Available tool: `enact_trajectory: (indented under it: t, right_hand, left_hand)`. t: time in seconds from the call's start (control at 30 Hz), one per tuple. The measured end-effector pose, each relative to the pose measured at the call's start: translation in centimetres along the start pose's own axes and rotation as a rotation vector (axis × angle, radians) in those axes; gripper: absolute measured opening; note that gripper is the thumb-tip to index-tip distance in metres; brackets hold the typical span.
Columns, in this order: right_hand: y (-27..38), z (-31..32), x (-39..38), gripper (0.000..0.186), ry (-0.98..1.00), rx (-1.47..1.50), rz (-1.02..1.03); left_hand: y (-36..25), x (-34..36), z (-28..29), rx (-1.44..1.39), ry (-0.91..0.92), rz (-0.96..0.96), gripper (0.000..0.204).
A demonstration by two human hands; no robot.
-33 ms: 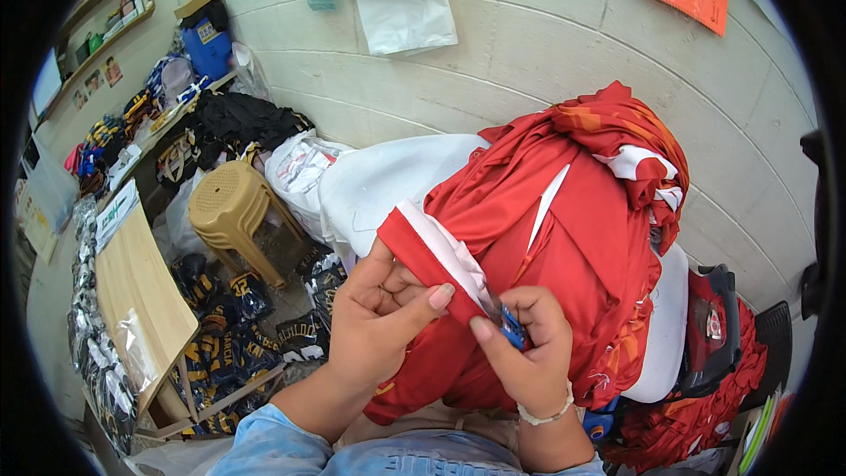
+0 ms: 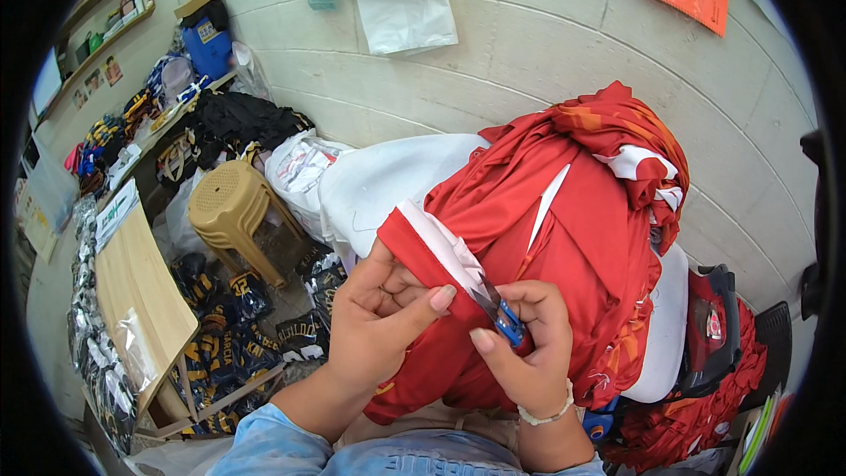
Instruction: The person uses a small blue utility knife to cut along the white seam of a red fabric item. They hold the fabric taut with one hand while carefully guiding the blade with the other, occasionally adjusting the fabric's position.
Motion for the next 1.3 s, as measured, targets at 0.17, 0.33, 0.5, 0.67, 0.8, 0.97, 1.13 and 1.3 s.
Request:
enact_trajectory:
  t: [0.17, 0.33, 0.5, 0.67, 0.8, 0.97, 1.13, 1.3]
  right_hand:
    - [0.7, 0.4, 0.5, 0.032, -0.002, -0.217, 0.264]
    - [0.6, 0.4, 1.1, 0.03, -0.008, -0.224, 0.333]
    - [0.9, 0.5, 1.1, 0.028, -0.004, -0.251, 0.335]
    - [0.8, 0.5, 1.3, 0.026, -0.003, -0.259, 0.333]
    - [0.5, 0.5, 1.3, 0.026, -0.01, -0.26, 0.327]
    - [0.8, 0.6, 1.1, 0.025, -0.016, -0.217, 0.309]
    - [0.9, 0.4, 1.2, 0.022, -0.029, -0.275, 0.328]
    - [0.0, 0.2, 0.7, 0.023, -0.05, 0.164, -0.003]
  left_hand:
    - [-0.2, 0.0, -0.2, -0.025, 0.087, 0.0, 0.057]
    - [0.1, 0.4, 0.0, -0.007, 0.064, 0.041, 0.059]
    - [0.2, 0.4, 0.0, 0.016, 0.072, 0.036, 0.061]
    - [0.2, 0.4, -0.1, 0.029, 0.055, 0.047, 0.059]
    - [0.3, 0.4, 0.0, 0.064, 0.049, 0.054, 0.058]
    - [0.2, 0.3, -0.1, 0.106, 0.054, 0.037, 0.064]
    - [0.2, 0.2, -0.2, 0.167, 0.053, 0.006, 0.054]
    - [0.4, 0.3, -0.6, 0.13, 0.048, -0.01, 0.058]
Point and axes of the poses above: each hand's wrist, its own x-axis towards the middle knuckle, its own z-axis out of the back of the hand, y = z × x, the point moved 2 cm from there along x, towards the middle knuckle, and after that the axes turned 1 degree about y, right-handed, at the moved point
